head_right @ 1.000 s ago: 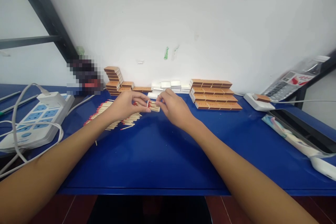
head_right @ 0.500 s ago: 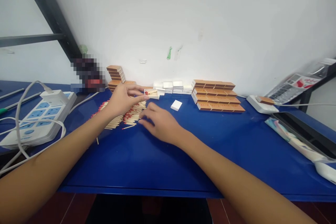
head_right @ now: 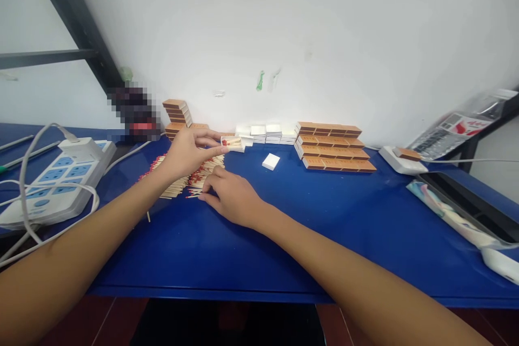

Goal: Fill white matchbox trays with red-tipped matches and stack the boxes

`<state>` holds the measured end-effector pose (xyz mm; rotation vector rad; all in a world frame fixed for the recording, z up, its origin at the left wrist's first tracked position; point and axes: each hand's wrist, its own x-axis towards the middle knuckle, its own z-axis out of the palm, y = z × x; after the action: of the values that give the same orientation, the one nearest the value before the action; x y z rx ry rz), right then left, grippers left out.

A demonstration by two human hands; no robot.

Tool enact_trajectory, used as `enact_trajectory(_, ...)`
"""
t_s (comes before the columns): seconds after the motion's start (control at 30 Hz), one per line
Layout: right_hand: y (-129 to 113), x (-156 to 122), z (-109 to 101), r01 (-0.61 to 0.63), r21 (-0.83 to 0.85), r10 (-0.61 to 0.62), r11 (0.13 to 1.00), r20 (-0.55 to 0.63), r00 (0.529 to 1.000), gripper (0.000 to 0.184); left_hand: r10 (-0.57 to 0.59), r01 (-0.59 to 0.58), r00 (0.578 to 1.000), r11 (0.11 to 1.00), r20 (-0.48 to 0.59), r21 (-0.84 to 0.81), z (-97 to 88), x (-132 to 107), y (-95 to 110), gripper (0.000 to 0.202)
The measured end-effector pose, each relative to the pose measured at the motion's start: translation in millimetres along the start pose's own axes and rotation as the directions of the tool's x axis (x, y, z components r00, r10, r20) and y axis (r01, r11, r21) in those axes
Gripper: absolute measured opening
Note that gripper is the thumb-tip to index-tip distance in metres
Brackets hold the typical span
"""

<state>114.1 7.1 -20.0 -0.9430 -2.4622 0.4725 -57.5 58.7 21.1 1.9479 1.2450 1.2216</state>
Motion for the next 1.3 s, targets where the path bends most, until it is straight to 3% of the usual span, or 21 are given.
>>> enact_trajectory(0.2,-6,3,1,-0.018,-0.1,0.025,0.995,0.072,0.997,0.009,-0.04,0.04,0.999,0.998,0.003,0.053,0.2,-1,1,0.036)
enact_trajectory(0.33,1,-4,-7,0.03,-0.102,-0.02,0.994,0.095,0.995,0.01,-0.004,0.0,1.0,0.99,0.026,0.14,-0.5,1,-6,0.035)
enact_trajectory(0.43,17,-8,-22,0.045,-0.103,-0.044,0.994,0.018,0.999,0.01,0.103,-0.118,0.992,0.947,0.066,0.298,-1.5,2,-12,0.029)
enact_trajectory(0.57,43,-8,-44,-0.046,-0.208,0.001,0.977,-0.207,0.978,0.009,0.187,-0.231,0.972,0.874,0.143,0.427,-0.5,2,-16,0.028)
enact_trajectory(0.67,56,-6,-54,-0.135,-0.273,0.044,0.953,-0.314,0.949,0.01,0.152,-0.201,0.975,0.911,0.159,0.36,1.7,0,-13,0.032)
enact_trajectory(0.8,61,-5,-56,-0.184,-0.295,0.07,0.938,-0.357,0.931,0.013,0.058,-0.089,0.988,0.973,0.144,0.215,4.2,-2,-4,0.036)
enact_trajectory(1.13,56,-5,-57,-0.19,-0.299,0.071,0.935,-0.368,0.927,0.012,-0.019,0.013,0.972,1.0,0.234,0.026,4.6,-6,10,0.033)
enact_trajectory(1.3,49,-6,-57,-0.129,-0.246,0.015,0.961,-0.419,0.908,0.016,-0.042,0.041,0.976,0.999,0.212,0.008,4.4,-5,8,0.034)
